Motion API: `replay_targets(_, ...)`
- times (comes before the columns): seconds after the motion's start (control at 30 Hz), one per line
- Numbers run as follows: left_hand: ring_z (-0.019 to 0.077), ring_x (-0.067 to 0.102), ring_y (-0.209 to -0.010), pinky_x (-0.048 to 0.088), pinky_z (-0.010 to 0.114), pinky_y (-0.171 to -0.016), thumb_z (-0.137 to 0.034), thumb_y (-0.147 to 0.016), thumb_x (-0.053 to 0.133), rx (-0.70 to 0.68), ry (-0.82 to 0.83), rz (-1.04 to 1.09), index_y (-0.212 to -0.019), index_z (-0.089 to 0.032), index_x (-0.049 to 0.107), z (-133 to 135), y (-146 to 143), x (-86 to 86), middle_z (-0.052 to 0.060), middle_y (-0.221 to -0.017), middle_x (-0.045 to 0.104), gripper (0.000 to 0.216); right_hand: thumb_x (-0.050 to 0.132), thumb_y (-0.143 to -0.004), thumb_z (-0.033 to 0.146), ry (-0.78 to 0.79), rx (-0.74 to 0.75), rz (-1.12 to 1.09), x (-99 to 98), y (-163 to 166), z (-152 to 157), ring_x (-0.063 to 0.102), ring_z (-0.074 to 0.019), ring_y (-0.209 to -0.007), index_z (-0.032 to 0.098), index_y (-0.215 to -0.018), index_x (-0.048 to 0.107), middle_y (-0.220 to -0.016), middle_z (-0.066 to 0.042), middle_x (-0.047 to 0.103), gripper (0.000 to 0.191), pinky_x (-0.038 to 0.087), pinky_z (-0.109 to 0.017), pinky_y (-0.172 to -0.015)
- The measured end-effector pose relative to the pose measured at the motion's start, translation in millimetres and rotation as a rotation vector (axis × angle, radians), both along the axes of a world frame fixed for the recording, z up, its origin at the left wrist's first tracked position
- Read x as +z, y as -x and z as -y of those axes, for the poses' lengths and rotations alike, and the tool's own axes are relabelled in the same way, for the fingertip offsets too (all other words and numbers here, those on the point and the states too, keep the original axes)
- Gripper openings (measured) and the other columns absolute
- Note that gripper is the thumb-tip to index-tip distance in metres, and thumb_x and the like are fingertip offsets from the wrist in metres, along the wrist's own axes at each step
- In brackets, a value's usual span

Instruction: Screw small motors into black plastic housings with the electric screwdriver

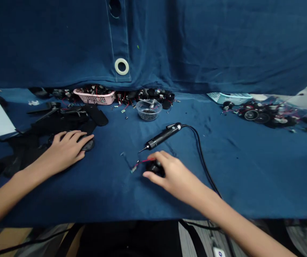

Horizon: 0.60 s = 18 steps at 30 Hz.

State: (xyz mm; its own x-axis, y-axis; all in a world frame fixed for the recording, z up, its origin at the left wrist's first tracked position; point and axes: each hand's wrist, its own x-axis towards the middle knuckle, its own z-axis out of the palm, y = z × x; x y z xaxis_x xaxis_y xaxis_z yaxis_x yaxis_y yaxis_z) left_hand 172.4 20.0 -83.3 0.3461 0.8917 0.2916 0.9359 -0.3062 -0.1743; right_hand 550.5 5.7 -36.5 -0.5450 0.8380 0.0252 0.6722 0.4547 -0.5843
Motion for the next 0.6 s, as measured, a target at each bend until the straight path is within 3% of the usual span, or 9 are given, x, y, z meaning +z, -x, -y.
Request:
replay_targets(0.13, 0.0423, 0.044, -0.123, 0.032, 0.066, -0.095, -0.030, -0.095, 0.041, 0.032, -0.042, -0.038, -0.141, -0.023, 0.044, -2, 0, 9.4, 0.020, -0.135, 0.050, 0.047, 0.060, -0.084, 0.057, 0.069, 0.077, 0.064, -15.2, 11, 9, 0.057, -0.0242, -0.116, 0.026, -0.132, 0.048, -0.128, -0.009, 0.056, 0.058, 0.047, -0.041, -0.100)
replay_targets(0.23, 0.0423, 0.042, -0.125, 0.032, 0.064, -0.098, -0.036, -0.095, 0.045, 0.061, -0.087, 0.052, -0.145, -0.024, 0.038, -1, -7, 20.1, 0.018, -0.138, 0.046, 0.052, 0.068, -0.081, 0.048, 0.121, 0.192, 0.137, -7.3, 4, 9, 0.049, -0.0261, -0.128, 0.032, -0.150, 0.024, -0.144, -0.009, 0.043, 0.083, 0.047, -0.040, -0.102)
replay_targets(0.3, 0.0417, 0.041, -0.127, 0.031, 0.063, -0.101, -0.040, -0.094, 0.049, 0.073, -0.114, 0.194, -0.146, -0.025, 0.035, 1, -15, 28.5, 0.017, -0.138, 0.046, 0.056, 0.065, -0.086, 0.034, 0.135, 0.267, 0.170, -0.1, -1, 10, 0.055, -0.0245, -0.122, 0.037, -0.153, 0.012, -0.144, -0.008, 0.042, 0.086, 0.052, -0.036, -0.095)
replay_targets(0.37, 0.0387, 0.041, -0.128, 0.034, 0.060, -0.104, -0.044, -0.091, 0.054, 0.059, -0.110, 0.421, -0.148, -0.026, 0.030, 4, -27, 37.4, 0.015, -0.137, 0.044, 0.064, 0.055, -0.091, 0.023, 0.108, 0.319, 0.180, 3.8, 0, 10, 0.063, -0.0204, -0.108, 0.041, -0.153, 0.010, -0.136, -0.006, 0.049, 0.079, 0.055, -0.033, -0.088)
replay_targets(0.47, 0.0305, 0.050, -0.124, 0.046, 0.050, -0.101, -0.046, -0.087, 0.060, -0.041, 0.015, 0.903, -0.149, -0.026, 0.023, 9, -50, 48.0, 0.012, -0.132, 0.047, 0.075, 0.047, -0.096, 0.021, -0.031, 0.373, 0.223, 1.7, 8, 10, 0.064, -0.0190, -0.098, 0.039, -0.152, 0.020, -0.122, -0.007, 0.057, 0.064, 0.054, -0.034, -0.087)
replay_targets(0.6, 0.0249, 0.062, -0.113, 0.047, 0.047, -0.101, -0.043, -0.085, 0.064, -0.180, 0.315, 1.307, -0.134, -0.020, 0.034, 12, -76, 43.8, 0.010, -0.118, 0.058, 0.062, 0.054, -0.093, 0.035, -0.310, 0.350, 0.338, -9.0, 22, 6, 0.060, -0.0272, -0.097, 0.017, -0.130, 0.057, -0.106, -0.013, 0.061, 0.042, 0.053, -0.044, -0.087)
